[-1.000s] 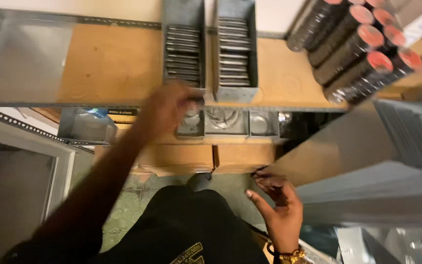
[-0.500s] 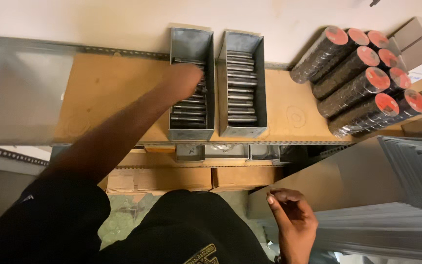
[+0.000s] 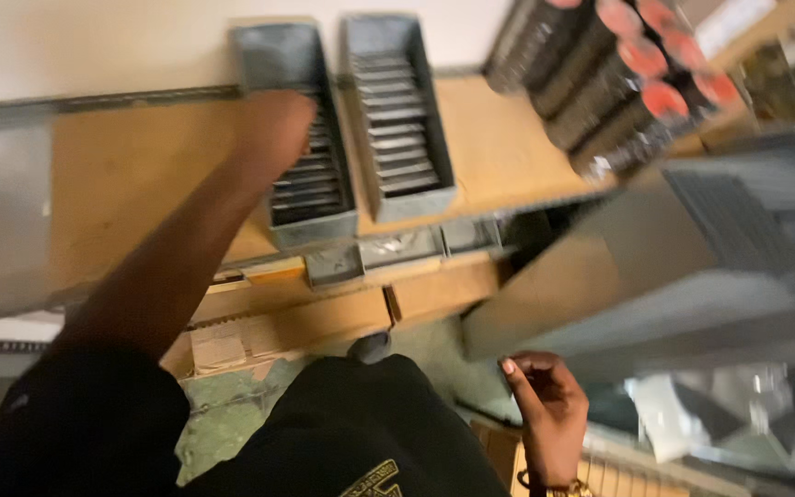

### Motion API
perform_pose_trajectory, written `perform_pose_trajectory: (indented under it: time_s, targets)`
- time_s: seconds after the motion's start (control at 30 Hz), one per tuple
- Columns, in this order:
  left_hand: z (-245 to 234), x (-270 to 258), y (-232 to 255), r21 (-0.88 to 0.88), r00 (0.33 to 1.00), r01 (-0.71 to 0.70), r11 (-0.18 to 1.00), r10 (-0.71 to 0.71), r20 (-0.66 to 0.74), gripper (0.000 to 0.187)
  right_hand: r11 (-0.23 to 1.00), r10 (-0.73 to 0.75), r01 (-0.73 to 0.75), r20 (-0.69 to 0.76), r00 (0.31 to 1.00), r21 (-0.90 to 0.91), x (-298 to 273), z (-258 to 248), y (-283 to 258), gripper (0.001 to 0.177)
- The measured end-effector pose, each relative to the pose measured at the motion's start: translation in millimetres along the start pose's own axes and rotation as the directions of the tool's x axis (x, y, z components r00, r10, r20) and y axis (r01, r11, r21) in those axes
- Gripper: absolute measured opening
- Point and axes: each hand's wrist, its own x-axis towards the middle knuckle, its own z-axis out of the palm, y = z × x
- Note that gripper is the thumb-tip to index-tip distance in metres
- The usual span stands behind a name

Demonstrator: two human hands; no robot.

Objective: The person repeatedly picks up small cylindrical metal parts from a wire basket and places them into metal bins on a shelf. The person handles the parts one at a time, moving them between the basket and the bins.

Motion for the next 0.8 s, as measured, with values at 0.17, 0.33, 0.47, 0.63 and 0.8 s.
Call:
perform_pose_trajectory:
  time_s: [0.17, 0.33, 0.47, 0.63, 0.8]
  targets:
    - [-150, -87, 102, -0.655, 0.962, -0.102, 0.749, -0.093, -0.256, 0.022, 0.99, 0.102, -0.113, -0.123, 0.987, -0.087, -46, -43, 44, 0.017]
    - [-202, -164, 261, -0.907, 0.938, -0.324, 0.27, 0.213, -0.272, 0.022, 0.968, 0.202, -0.235, -0.291, 0.935, -0.085, -106, -73, 78, 0.022]
    - [-212, -212, 342, -0.92, 0.787, -0.392, 0.018, 0.525, -0.325, 0.033, 0.947, 0.251, -0.309, -0.398, 0.882, -0.088, -151, -94, 92, 0.03]
    - [-186, -245, 417, -0.967, 0.663, -0.253, -0.022, 0.725, -0.189, 0.032, 0.892, 0.325, -0.44, -0.524, 0.787, -0.107, -202, -124, 140, 0.029]
    - [-156, -247, 501, -0.995, 0.464, -0.066, -0.069, 0.881, -0.092, 0.021, 0.88, 0.367, -0.474, -0.671, 0.644, 0.027, -237, -144, 215, 0.04]
